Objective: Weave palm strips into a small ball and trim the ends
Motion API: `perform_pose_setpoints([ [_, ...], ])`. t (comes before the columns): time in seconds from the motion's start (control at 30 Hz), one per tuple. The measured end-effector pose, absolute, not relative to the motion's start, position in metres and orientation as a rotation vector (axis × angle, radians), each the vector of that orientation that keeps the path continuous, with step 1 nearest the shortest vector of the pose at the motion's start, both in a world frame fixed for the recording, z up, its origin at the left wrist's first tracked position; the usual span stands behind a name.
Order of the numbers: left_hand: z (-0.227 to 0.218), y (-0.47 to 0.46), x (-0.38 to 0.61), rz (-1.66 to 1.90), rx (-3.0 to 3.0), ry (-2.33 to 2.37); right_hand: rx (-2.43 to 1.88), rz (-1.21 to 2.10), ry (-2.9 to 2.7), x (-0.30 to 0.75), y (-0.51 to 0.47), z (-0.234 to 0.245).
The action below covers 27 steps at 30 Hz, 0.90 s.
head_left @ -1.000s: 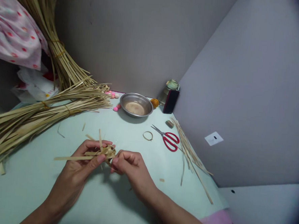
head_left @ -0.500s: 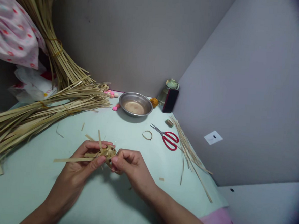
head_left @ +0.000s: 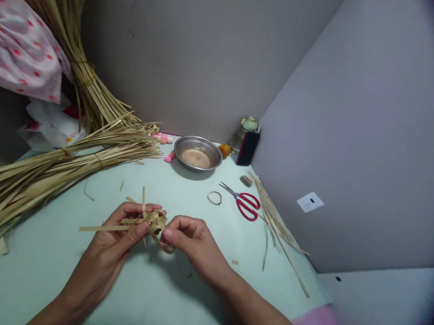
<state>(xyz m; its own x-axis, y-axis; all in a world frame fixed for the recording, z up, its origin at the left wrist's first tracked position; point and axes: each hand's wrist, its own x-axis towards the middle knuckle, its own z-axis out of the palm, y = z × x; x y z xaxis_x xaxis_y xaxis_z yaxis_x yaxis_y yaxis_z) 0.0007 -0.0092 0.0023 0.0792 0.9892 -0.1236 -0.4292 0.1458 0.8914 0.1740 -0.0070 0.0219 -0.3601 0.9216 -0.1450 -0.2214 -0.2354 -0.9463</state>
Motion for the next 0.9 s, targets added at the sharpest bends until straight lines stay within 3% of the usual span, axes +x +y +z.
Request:
perform_pose_setpoints([
  [0.37, -0.0051, -0.0075, -0.0031, 1.230, 0.685, 0.906, -0.991, 1.747, -1.146, 0.1756, -0.0060, 0.0247],
  [0.9, -0.0052, -0.0116, -0.0005, 1.218, 1.016, 0.976, -1.144, 1.722, -1.059, 0.1703, -0.0026, 0.0208],
])
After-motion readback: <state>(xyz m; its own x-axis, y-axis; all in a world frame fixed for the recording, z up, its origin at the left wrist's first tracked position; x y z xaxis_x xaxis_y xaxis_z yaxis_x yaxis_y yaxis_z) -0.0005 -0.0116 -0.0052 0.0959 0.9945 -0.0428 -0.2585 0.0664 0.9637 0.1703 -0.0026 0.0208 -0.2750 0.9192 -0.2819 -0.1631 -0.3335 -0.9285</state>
